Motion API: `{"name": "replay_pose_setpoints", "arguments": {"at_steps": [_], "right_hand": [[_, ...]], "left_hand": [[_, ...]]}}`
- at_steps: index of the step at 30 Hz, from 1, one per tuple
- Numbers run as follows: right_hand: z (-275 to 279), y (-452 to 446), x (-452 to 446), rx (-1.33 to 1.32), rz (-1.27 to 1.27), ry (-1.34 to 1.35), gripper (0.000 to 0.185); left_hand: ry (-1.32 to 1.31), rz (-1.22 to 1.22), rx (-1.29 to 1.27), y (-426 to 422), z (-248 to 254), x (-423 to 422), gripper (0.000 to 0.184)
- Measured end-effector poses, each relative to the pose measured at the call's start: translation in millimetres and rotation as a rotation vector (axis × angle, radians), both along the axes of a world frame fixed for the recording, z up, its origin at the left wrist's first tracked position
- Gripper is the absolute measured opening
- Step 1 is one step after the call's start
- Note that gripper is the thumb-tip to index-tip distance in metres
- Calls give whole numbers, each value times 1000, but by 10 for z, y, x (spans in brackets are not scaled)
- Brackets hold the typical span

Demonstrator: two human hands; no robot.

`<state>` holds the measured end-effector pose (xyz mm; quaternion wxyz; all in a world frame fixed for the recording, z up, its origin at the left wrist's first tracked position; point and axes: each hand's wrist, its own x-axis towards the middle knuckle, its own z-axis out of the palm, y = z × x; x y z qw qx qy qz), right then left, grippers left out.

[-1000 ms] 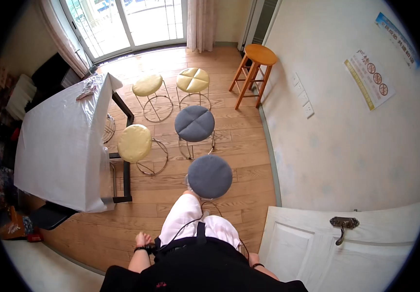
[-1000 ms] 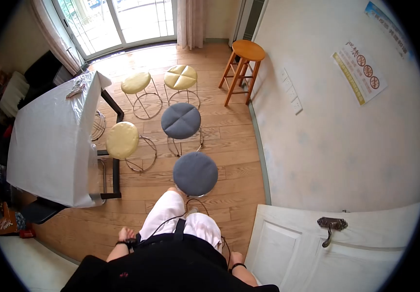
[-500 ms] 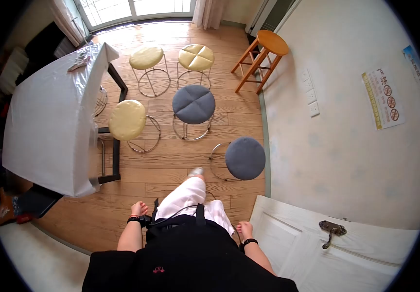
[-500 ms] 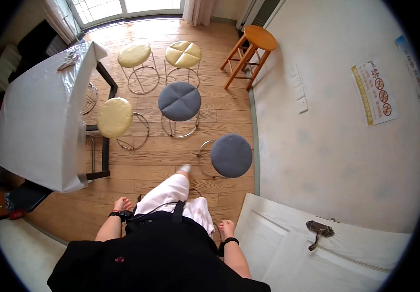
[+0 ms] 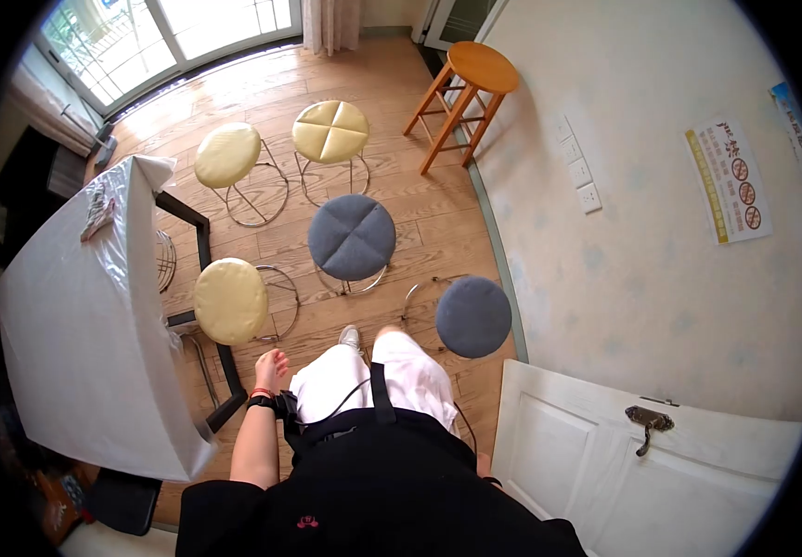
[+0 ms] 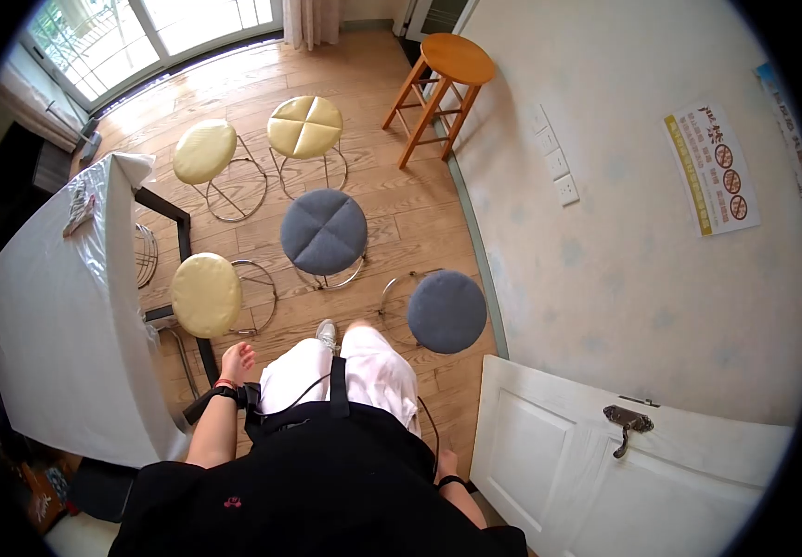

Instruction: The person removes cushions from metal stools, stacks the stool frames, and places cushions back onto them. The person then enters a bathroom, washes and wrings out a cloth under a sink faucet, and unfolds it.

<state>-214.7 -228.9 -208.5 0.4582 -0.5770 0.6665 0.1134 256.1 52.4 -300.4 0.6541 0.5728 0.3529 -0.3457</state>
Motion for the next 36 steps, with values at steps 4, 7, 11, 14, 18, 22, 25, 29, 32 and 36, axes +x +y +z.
{"name": "replay_pose_setpoints", "arguments": {"at_steps": [4, 7, 11, 14, 18, 22, 25, 29, 32, 36], "right_hand": [[-117, 94, -152, -165, 446, 161, 25], [-164, 174, -245, -245, 556, 119, 23], [83, 165, 46, 9, 16, 116, 25], [3, 175, 135, 40, -17, 104, 24], [-41, 129, 309, 60, -337, -33, 21], [98, 176, 397, 16, -107, -67, 20], [7, 251, 274, -8, -201, -40, 23], [-178, 337, 35, 16, -211, 32, 23], [-200, 345, -97, 44, -202, 107, 23], [-352, 457, -461, 164, -463, -26, 23]], "left_hand": [[33, -50, 115, 155, -170, 111, 18], [192, -35, 106, 226, -242, 102, 21], [235, -22, 72, 282, -297, 180, 20], [218, -45, 31, 294, -272, 322, 20], [165, -47, 72, 320, -317, 490, 21], [174, -89, 72, 273, -346, 516, 21], [183, -97, 98, 154, -321, 496, 22], [175, -110, 80, 5, -227, 456, 22], [158, -176, 126, -61, -29, 303, 22], [159, -247, 165, -164, 76, 53, 20]]}}
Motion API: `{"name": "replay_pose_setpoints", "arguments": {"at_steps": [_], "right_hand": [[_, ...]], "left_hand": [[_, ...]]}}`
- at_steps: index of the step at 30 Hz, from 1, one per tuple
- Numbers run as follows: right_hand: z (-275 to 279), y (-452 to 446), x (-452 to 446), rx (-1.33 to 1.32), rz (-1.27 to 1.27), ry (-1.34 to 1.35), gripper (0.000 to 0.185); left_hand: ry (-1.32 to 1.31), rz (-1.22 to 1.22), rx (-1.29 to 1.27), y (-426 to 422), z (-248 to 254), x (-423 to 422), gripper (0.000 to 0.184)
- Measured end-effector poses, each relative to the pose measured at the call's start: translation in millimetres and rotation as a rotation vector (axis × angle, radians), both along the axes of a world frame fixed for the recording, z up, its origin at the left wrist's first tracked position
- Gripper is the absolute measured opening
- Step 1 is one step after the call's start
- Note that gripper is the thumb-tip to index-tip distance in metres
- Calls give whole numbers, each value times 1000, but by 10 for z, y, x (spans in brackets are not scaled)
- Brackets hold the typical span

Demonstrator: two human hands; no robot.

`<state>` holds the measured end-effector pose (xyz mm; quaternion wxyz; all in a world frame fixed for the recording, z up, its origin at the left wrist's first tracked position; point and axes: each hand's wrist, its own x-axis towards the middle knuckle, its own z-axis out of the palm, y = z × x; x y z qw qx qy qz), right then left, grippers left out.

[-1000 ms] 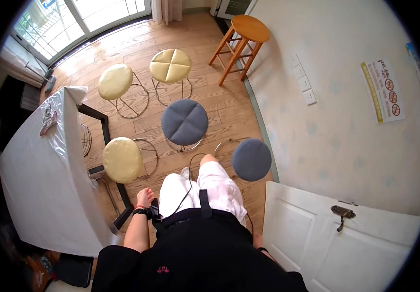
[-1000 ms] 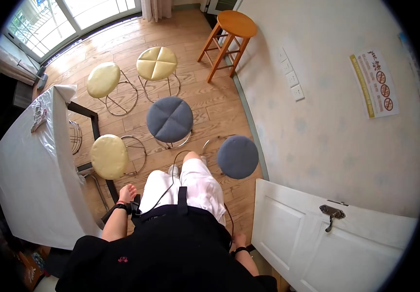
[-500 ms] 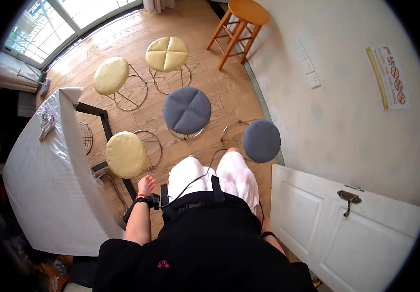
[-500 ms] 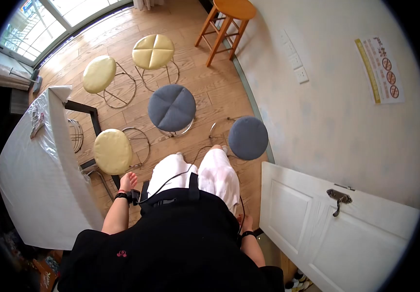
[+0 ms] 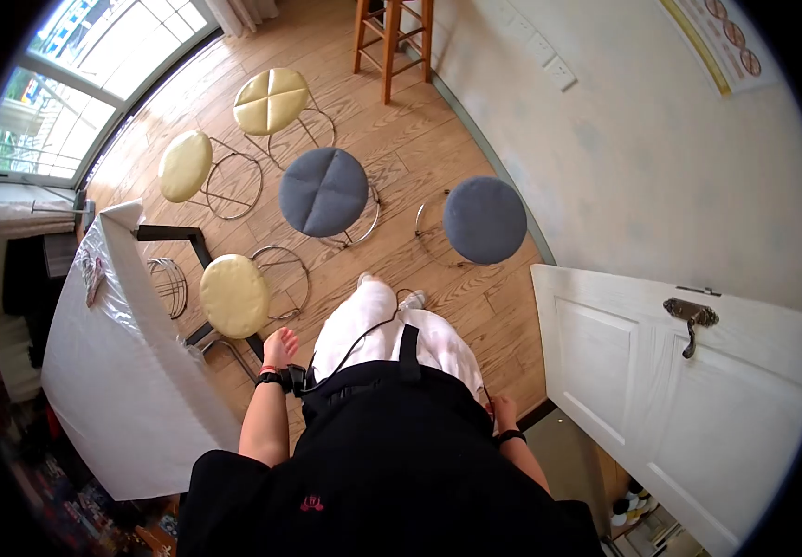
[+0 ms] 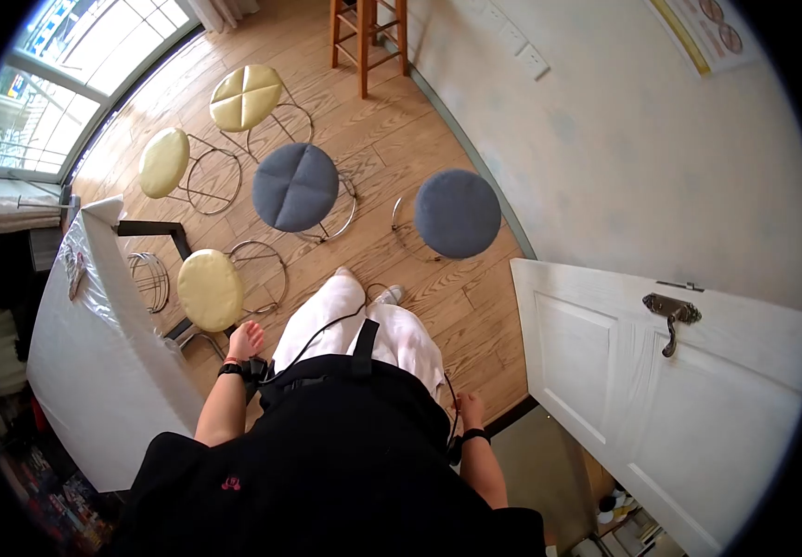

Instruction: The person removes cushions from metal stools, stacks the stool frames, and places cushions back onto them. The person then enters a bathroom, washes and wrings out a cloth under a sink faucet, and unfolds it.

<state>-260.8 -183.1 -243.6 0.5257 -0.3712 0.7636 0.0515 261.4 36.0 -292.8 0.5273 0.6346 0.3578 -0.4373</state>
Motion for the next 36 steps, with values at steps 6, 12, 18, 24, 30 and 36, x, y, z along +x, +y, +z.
{"name": "replay_pose_setpoints", "arguments": {"at_steps": [6, 12, 18, 24, 30, 36], "right_hand": [[-61, 376, -548, 12, -253, -23, 18], [202, 679, -707, 4, -264, 83, 19], [146, 517, -886, 164, -181, 95, 18], [-153, -83, -897, -15, -204, -7, 16], [-176, -252, -485, -66, -184, -108, 19], [-201, -227, 224, 78, -71, -140, 19]], "left_hand": [[20, -66, -21, -56, 27, -221, 17], [22, -149, -76, -511, -70, -227, 12], [19, -112, -169, -591, -75, -324, 12], [15, -69, -59, -376, 1, -356, 16], [15, -81, 2, -545, 117, -161, 14], [-27, -74, 3, -693, 91, 203, 13]]}}
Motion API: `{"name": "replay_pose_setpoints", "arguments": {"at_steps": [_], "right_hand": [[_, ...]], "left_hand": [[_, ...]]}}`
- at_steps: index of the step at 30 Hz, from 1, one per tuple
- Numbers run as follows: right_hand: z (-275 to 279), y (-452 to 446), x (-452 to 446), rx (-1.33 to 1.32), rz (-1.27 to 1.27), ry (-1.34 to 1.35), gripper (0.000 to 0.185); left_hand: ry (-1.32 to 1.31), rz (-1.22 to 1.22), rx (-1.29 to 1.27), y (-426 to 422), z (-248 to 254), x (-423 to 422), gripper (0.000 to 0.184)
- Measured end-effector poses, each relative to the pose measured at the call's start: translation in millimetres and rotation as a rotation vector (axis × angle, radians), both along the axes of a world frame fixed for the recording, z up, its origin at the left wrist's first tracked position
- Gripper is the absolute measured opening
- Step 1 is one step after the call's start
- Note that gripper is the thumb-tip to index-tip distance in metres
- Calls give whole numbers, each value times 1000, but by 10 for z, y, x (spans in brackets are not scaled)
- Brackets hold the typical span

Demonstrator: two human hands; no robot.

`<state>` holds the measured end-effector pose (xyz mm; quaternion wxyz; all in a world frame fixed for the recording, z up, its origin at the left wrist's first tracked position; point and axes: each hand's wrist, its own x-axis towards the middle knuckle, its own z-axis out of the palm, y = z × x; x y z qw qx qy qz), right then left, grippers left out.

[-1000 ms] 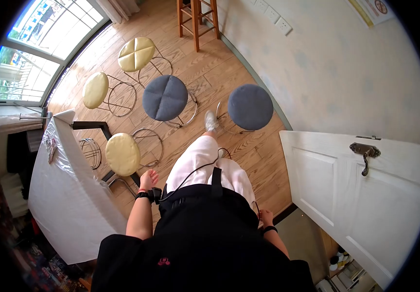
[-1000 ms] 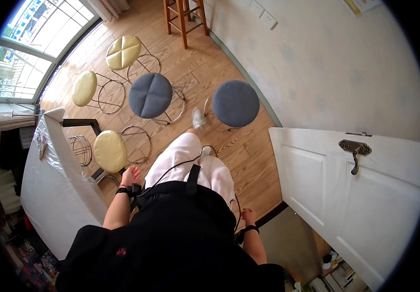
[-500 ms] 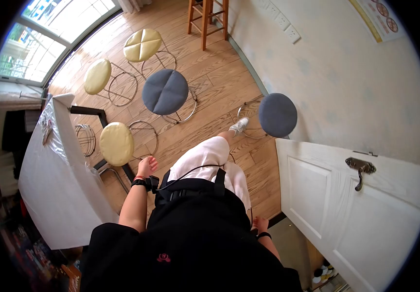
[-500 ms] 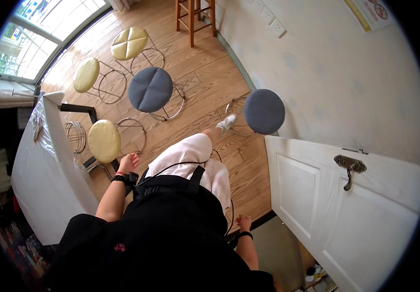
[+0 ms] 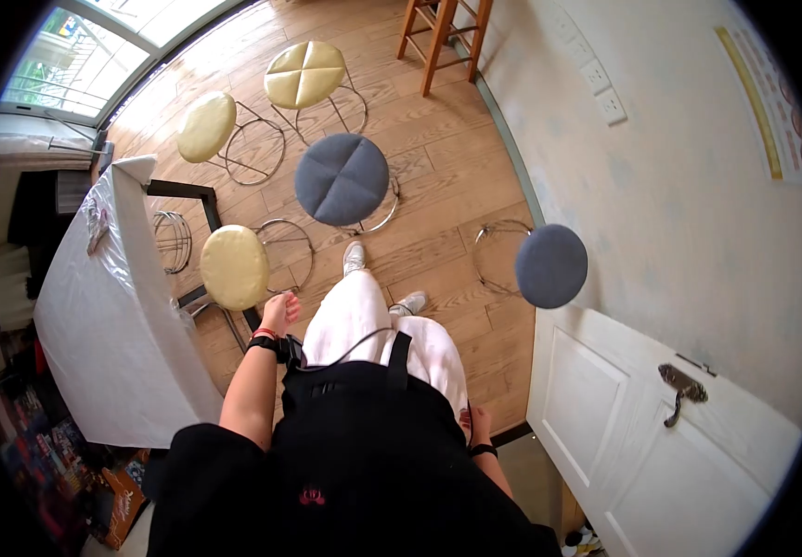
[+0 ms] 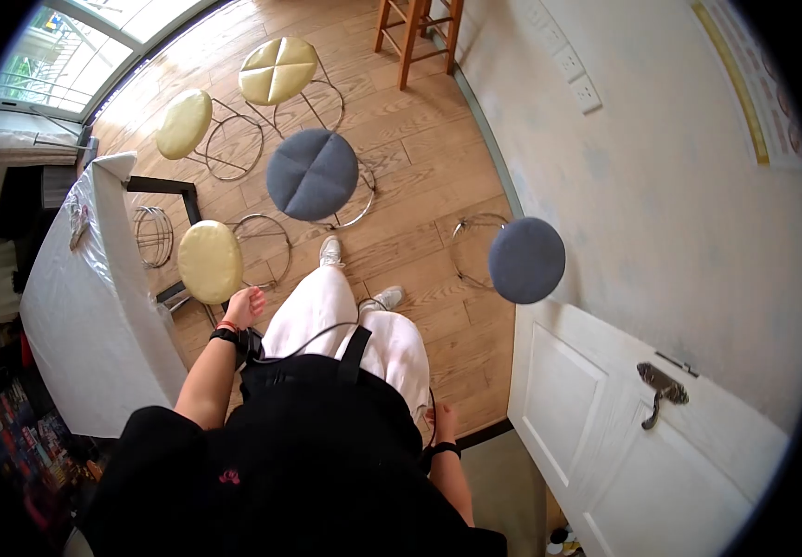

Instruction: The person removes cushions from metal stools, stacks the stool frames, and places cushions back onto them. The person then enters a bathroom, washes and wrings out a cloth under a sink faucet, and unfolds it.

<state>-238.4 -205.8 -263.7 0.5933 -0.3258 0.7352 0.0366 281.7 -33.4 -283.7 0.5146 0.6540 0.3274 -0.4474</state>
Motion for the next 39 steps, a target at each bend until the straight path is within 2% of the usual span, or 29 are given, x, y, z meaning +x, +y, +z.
{"name": "replay_pose_setpoints", "arguments": {"at_steps": [2, 4, 5, 6, 9, 11, 12, 13, 14, 15, 16, 18, 20, 21, 22, 24, 26, 27, 30, 31, 33, 36, 37, 38, 39], "right_hand": [[36, -130, 358, 56, -25, 14, 20], [-40, -354, 866, -54, 174, -23, 21], [-163, -457, 1148, -75, 129, -101, 19], [-336, -613, 1464, -78, 129, -101, 19], [-864, -1114, 2380, -180, 305, -165, 16], [-1129, -1460, 3151, -185, 420, -233, 13], [-1224, -1561, 3608, -143, 345, -240, 14], [-1491, -1620, 3921, -163, 324, -298, 16], [-2014, -1666, 4025, -239, 546, -293, 26], [-2118, -1720, 4358, -258, 547, -256, 36], [-2111, -1755, 4782, -277, 543, -219, 46], [-2264, -1815, 5348, -349, 618, -14, 65], [-2637, -1893, 5641, -228, 476, -308, 72], [-2674, -1998, 5730, -117, 396, -354, 74], [-2756, -2076, 5783, -10, 307, -407, 75], [-2990, -2042, 5724, -19, 242, -386, 52], [-2783, -2250, 5660, -71, 251, -337, 64], [-2711, -2443, 5621, -74, 245, -346, 65], [-2786, -2980, 5283, -187, 124, -428, 66], [-2738, -3259, 5175, -180, 84, -450, 65], [-2580, -3849, 4917, -221, 47, -526, 61], [-2481, -4612, 4439, -255, 10, -370, 60], [-2343, -4904, 4351, -250, -29, -366, 60], [-2426, -5118, 4185, -236, -92, -305, 59], [-2253, -5386, 4136, -240, -133, -282, 58]], "left_hand": [[5, -15, 5, -22, -125, 216, 13], [-67, -127, 63, -45, -362, 535, 11], [-86, -145, -8, -62, -515, 714, 11], [-98, -186, 64, -236, -485, 890, 10], [-78, -163, 77, -416, -1170, 1476, 12], [-286, -402, 52, -416, -1746, 1786, 16], [-305, -399, 139, -670, -1676, 1925, 21], [-354, -507, 193, -740, -1917, 2098, 25], [-398, -511, 185, -860, -2083, 2232, 30], [-450, -516, 180, -924, -2397, 2332, 42], [-438, -574, 291, -1030, -2607, 2439, 56], [-317, -312, 131, -1663, -2290, 2537, 71], [-395, -328, 279, -1935, -2433, 2551, 80], [-409, -415, 254, -1997, -2414, 2554, 78], [-401, -376, 125, -1988, -2411, 2527, 71], [-350, -309, 136, -1969, -2407, 2465, 65], [-341, -289, 160, -2186, -2301, 2448, 66], [-292, -249, 165, -2411, -2191, 2410, 68], [-307, -356, 151, -2883, -2228, 2181, 67], [-290, -402, 100, -3104, -2252, 2105, 70], [-210, -349, 58, -3677, -2219, 1862, 73], [-170, -371, -34, -4727, -2077, 1428, 72], [-160, -410, -36, -4974, -2141, 1299, 70], [-146, -453, -37, -5196, -2222, 1182, 69], [-227, -479, -144, -5430, -2293, 1070, 68]]}}
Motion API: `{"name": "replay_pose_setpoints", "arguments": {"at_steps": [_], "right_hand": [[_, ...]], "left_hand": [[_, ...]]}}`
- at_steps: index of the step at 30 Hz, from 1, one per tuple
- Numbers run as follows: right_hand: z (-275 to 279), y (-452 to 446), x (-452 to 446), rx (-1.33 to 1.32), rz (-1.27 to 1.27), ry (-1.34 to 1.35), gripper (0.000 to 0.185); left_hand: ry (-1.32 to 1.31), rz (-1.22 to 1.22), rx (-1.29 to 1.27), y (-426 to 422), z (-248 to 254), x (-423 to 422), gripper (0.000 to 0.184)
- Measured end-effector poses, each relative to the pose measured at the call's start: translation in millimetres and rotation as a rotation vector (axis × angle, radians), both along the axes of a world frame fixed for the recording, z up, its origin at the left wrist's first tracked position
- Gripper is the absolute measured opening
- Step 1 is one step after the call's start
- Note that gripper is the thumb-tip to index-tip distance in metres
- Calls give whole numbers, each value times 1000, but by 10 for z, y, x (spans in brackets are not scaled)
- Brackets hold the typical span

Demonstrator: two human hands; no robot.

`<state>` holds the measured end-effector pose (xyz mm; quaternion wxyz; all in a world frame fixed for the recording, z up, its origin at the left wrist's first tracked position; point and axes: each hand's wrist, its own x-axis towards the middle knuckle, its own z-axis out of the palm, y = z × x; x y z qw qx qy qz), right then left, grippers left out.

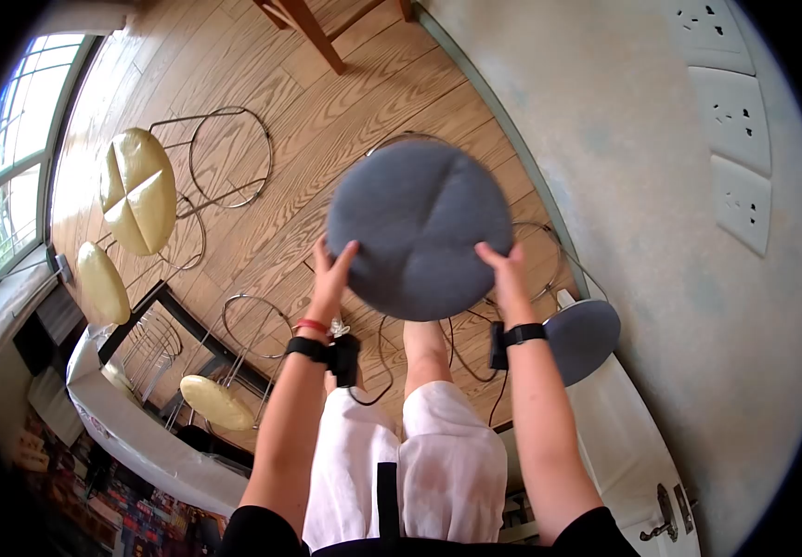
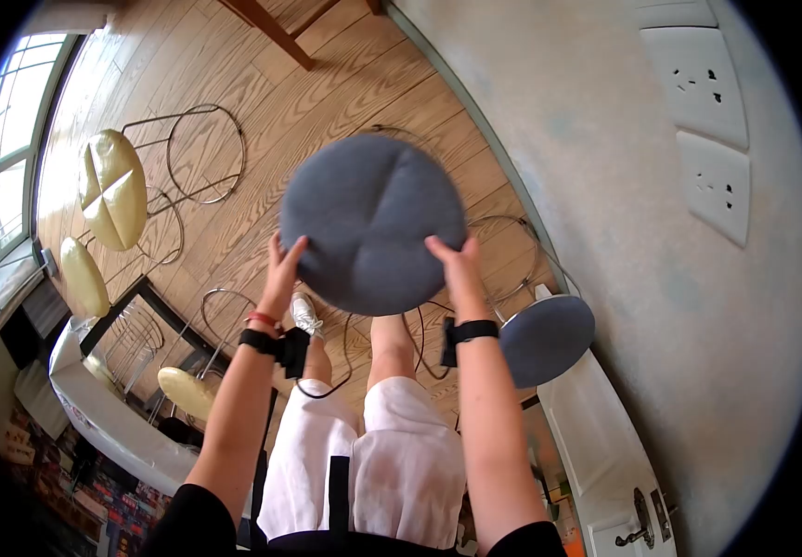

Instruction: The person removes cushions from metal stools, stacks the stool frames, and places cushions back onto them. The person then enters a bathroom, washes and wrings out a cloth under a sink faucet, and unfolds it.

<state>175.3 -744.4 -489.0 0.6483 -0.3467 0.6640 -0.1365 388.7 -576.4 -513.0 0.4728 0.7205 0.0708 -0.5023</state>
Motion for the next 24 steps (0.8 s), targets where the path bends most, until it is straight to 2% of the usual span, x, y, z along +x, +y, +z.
{"name": "replay_pose_setpoints", "arguments": {"at_steps": [2, 3, 5, 7, 9, 11, 13, 14, 15, 16, 18, 19, 20, 21, 23, 24], "right_hand": [[-187, -320, -377, -40, -83, -63, 55], [-57, -473, -418, -66, -79, -37, 49], [-182, -593, -679, -109, -181, -64, 42], [-201, -642, -831, -143, -240, -40, 42], [-277, -713, -1021, -18, -269, -75, 42], [-390, -688, -1156, 56, -257, -86, 46], [-214, -710, -1102, 180, -194, 164, 54], [-365, -716, -1332, -20, -22, 441, 57], [-505, -697, -1466, -231, 149, 711, 60], [-216, -594, -1017, -492, 247, 1076, 64], [303, -400, -199, -823, 315, 1008, 54], [499, -263, 254, -959, 379, 958, 51], [646, -95, 726, -1028, 445, 895, 47], [726, 80, 1211, -1097, 508, 831, 43], [690, 462, 2126, -1068, 620, 611, 39], [728, 707, 2705, -914, 629, 514, 37]], "left_hand": [[-15, -38, -174, -523, 37, -177, 67], [28, -46, -228, -788, 143, -220, 67], [47, -103, -246, -1044, -91, -290, 65], [178, -135, -230, -1260, -74, -315, 65], [46, -247, -222, -1309, -173, -403, 68], [30, -416, -139, -1216, -113, -350, 71], [-60, -597, -53, -1000, 78, -205, 60], [-65, -582, -49, -833, 146, -41, 60], [-293, -574, -116, -618, 204, 200, 54], [-528, -565, -188, -412, 277, 499, 48], [-787, -469, -119, 133, 382, 1213, 40], [-692, -305, -47, 382, 545, 1624, 39], [-906, -325, 97, 726, 530, 2043, 38], [-918, -250, 222, 1061, 537, 2458, 36], [-1007, -103, 397, 1721, 433, 3299, 36], [-956, -39, 470, 1974, 412, 3674, 37]]}}
